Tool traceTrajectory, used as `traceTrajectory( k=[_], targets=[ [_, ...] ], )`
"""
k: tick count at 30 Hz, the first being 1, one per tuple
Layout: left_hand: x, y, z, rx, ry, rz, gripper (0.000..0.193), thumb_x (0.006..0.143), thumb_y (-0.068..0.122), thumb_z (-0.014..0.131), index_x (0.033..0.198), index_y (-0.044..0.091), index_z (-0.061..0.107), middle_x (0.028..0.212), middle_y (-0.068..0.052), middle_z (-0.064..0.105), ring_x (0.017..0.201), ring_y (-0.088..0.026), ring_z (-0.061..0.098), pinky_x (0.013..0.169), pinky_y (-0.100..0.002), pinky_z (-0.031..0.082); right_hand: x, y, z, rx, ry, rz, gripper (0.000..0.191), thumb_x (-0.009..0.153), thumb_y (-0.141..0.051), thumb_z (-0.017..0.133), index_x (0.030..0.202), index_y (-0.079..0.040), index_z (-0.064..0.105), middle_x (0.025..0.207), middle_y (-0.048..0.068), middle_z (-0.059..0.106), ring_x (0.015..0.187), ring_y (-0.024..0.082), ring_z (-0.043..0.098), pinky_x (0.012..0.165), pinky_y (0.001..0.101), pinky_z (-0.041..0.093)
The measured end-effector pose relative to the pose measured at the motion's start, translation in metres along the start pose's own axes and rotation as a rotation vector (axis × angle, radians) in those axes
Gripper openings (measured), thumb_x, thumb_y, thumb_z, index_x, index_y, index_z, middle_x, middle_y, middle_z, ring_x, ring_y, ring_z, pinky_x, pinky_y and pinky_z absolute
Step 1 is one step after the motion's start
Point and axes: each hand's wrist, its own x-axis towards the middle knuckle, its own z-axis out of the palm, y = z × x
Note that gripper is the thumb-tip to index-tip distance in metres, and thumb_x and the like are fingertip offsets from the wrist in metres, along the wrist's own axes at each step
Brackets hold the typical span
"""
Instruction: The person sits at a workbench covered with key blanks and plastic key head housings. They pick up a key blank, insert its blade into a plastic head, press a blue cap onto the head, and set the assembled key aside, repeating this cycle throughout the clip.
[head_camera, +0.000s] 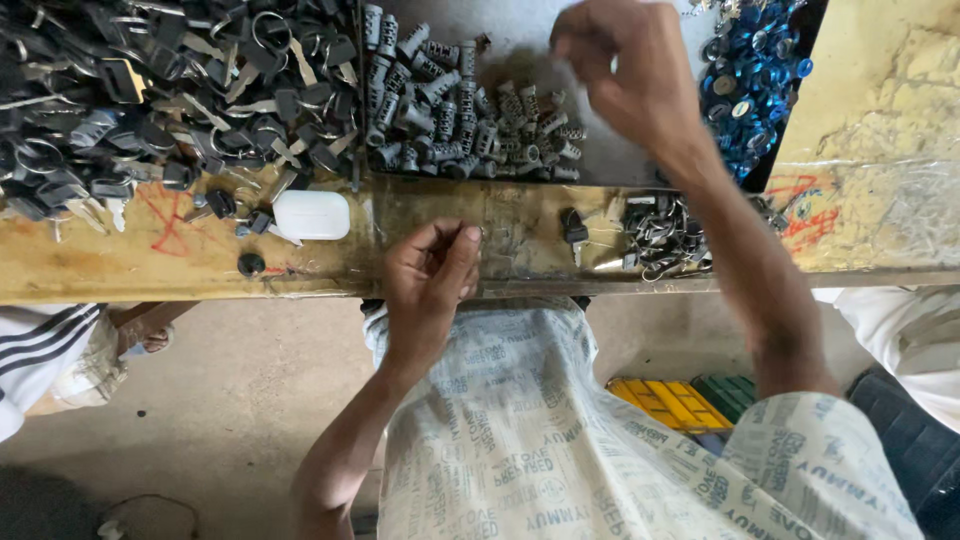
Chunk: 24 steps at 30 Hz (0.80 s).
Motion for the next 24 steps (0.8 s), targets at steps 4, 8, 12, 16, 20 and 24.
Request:
traceTrajectory(
  k=[4,8,12,16,20,24],
  targets=[
    [0.001,0.021,0.008,0.106,-0.051,0.037,0.014,0.101,0.012,0.070,0.104,0.000,0.074,0.071,0.000,0.066,0.055,-0.001,0.054,0.046,-0.020,0.041,-0.084,-0.073,0.003,0.571,-0.140,0.244,0.012,0.102,-0.010,0.067,0.097,-0.001,0.073,0.079,0.005,0.070,0.055,0.006,0.055,0.046,0.0260,0.041],
    [-0.001,0.041,0.019,0.241,-0.116,0.119,0.009,0.099,0.007,0.072,0.102,0.000,0.077,0.079,-0.002,0.070,0.060,-0.002,0.058,0.049,-0.019,0.041,-0.129,-0.103,0.009,0.982,-0.057,0.383,0.014,0.107,-0.008,0.066,0.109,0.005,0.068,0.095,0.003,0.064,0.078,0.006,0.055,0.065,0.0246,0.045],
    [0.001,0.049,0.028,0.365,-0.158,0.267,0.007,0.101,0.007,0.073,0.102,0.001,0.077,0.085,-0.004,0.073,0.069,-0.007,0.064,0.058,-0.021,0.047,-0.131,-0.107,0.011,1.028,0.025,0.539,0.015,0.105,-0.006,0.065,0.110,0.008,0.068,0.089,0.000,0.061,0.073,0.004,0.050,0.062,0.0217,0.039],
    [0.002,0.049,0.031,0.446,-0.175,0.354,0.008,0.101,0.009,0.074,0.102,0.002,0.077,0.086,-0.005,0.075,0.072,-0.009,0.068,0.061,-0.023,0.050,-0.127,-0.107,0.010,1.081,0.038,0.577,0.016,0.104,-0.007,0.065,0.109,0.008,0.068,0.085,0.000,0.062,0.068,0.005,0.049,0.059,0.0213,0.038],
    [-0.002,0.047,0.030,0.508,-0.183,0.371,0.008,0.102,0.010,0.074,0.101,0.002,0.076,0.087,-0.006,0.075,0.074,-0.009,0.068,0.064,-0.024,0.051,-0.131,-0.104,0.010,1.075,0.041,0.584,0.016,0.104,-0.007,0.066,0.109,0.008,0.068,0.084,-0.001,0.060,0.067,0.004,0.047,0.058,0.0202,0.035],
    [-0.002,0.044,0.032,0.484,-0.205,0.327,0.010,0.103,0.011,0.072,0.098,0.003,0.074,0.081,-0.004,0.072,0.070,-0.009,0.068,0.061,-0.024,0.052,-0.134,-0.103,0.013,0.993,0.044,0.596,0.016,0.104,-0.009,0.066,0.109,0.006,0.068,0.081,-0.002,0.061,0.065,0.002,0.047,0.056,0.0195,0.034]
  ],
)
